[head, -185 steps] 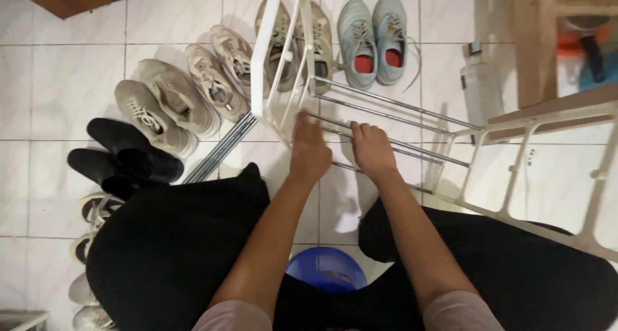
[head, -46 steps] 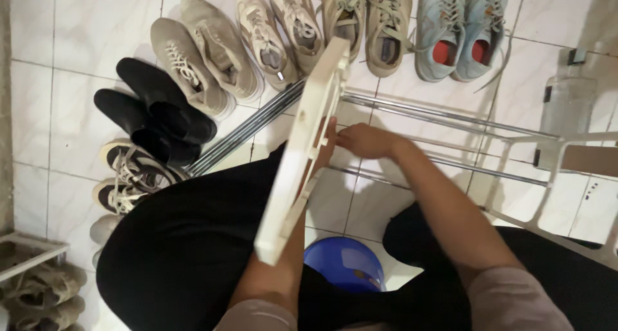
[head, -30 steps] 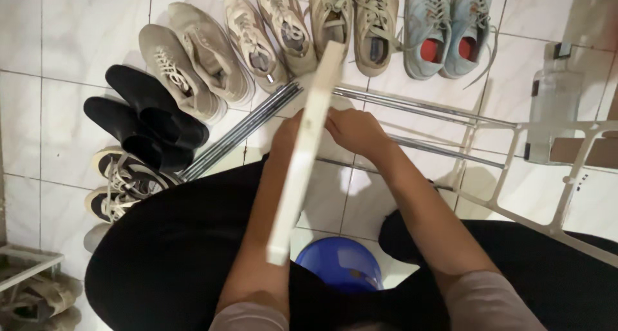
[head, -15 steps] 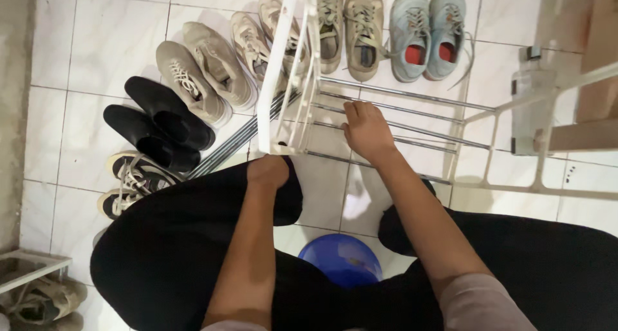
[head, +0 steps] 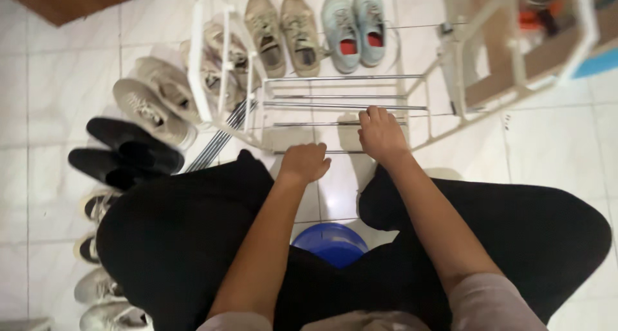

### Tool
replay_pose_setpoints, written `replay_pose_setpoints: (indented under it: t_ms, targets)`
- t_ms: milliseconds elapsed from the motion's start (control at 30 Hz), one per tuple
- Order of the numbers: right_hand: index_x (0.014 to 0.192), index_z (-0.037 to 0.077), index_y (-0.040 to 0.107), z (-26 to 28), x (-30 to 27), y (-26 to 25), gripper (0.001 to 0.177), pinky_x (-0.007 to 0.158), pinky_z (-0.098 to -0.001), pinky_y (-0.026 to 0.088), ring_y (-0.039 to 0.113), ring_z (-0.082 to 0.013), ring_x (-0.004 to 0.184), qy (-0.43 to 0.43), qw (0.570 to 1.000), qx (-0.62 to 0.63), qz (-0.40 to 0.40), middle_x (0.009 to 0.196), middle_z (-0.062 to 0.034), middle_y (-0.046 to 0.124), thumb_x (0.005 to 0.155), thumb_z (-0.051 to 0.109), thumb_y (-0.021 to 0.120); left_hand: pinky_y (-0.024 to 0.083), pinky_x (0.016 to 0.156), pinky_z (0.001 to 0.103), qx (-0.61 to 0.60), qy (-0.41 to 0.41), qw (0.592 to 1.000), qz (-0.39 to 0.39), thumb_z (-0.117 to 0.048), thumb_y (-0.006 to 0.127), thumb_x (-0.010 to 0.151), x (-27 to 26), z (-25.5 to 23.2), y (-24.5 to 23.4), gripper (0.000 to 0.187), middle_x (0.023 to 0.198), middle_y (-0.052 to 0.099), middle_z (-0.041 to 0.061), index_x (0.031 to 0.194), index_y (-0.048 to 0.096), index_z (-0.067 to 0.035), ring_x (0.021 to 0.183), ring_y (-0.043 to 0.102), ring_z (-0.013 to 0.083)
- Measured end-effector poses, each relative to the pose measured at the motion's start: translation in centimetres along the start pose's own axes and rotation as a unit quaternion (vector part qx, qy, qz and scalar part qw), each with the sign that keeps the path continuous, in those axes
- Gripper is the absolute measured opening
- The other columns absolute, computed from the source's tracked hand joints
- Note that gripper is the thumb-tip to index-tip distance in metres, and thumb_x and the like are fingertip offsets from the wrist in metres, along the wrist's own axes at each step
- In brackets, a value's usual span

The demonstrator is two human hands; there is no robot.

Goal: The person assembles a white plastic shoe rack by inserting metal rods into the side frames. They repeatedly insert and remove rods to fit them into the frame slots, working on the floor with several pairs of shoes nearby.

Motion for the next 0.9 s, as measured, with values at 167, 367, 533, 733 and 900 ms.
replay_pose_setpoints:
  t_ms: [167,367,533,733,900]
  targets:
    - [0.115,0.001,0.062,-2.5,-2.9,-2.8,0.040,0.093,-0.0437,0.050,0.060,-0.0315,0.110,0.032,0.999,-0.034,0.019,0.115,-0.0151,0.063,0.084,0.023,0.073,0.056,0.066,0.048,-0.025,0.104,0.970,-0.218,-0.029,0.071,0.084,2.7,-4.3,-3.6,0.025,0.079,0.072,0.015,0.095,0.069,-0.006,0.075,0.072,0.0352]
    - [0.112,0.008,0.066,-6.6,-4.4,-5.8,0.029,0.089,-0.0445,0.054,0.065,-0.0309,0.108,0.047,0.989,-0.037,0.138,0.111,-0.0129,0.069,0.090,0.026,0.066,0.052,0.055,0.044,0.037,0.251,0.847,-0.466,-0.017,0.075,0.084,3.0,-8.5,-7.0,0.015,0.068,0.062,0.007,0.081,0.062,-0.010,0.060,0.065,0.0278]
    - [0.107,0.011,0.071,-11.9,-8.5,-4.9,0.027,0.082,-0.0460,0.059,0.074,-0.0302,0.099,0.114,0.937,-0.071,0.321,0.104,-0.0097,0.075,0.096,0.033,0.060,0.051,0.057,0.043,0.025,0.236,0.888,-0.394,-0.022,0.076,0.082,6.2,-9.7,-6.3,0.019,0.070,0.061,0.006,0.082,0.060,-0.010,0.064,0.065,0.0273]
    - [0.095,0.014,0.075,-15.8,-12.8,1.2,0.027,0.081,-0.0439,0.060,0.075,-0.0260,0.091,0.094,0.921,-0.133,0.354,0.091,-0.0055,0.075,0.098,0.035,0.058,0.052,0.069,0.045,0.003,0.233,0.933,-0.274,-0.023,0.077,0.083,9.1,-10.7,-2.7,0.022,0.082,0.064,0.009,0.091,0.061,-0.008,0.077,0.066,0.0296]
    - [0.096,0.014,0.072,-19.3,-15.4,3.3,0.020,0.086,-0.0422,0.057,0.070,-0.0245,0.098,0.156,0.935,-0.143,0.286,0.100,-0.0051,0.074,0.092,0.029,0.060,0.050,0.086,0.050,-0.011,0.223,0.956,-0.190,-0.022,0.075,0.084,11.1,-11.6,0.8,0.041,0.113,0.062,0.019,0.116,0.059,-0.002,0.103,0.062,0.0359]
Point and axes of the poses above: each hand's wrist, its own x-axis towards the middle knuckle, its own y-axis out of the palm, z = x × y, the point moved 6 cm from there along x, towards the middle knuckle
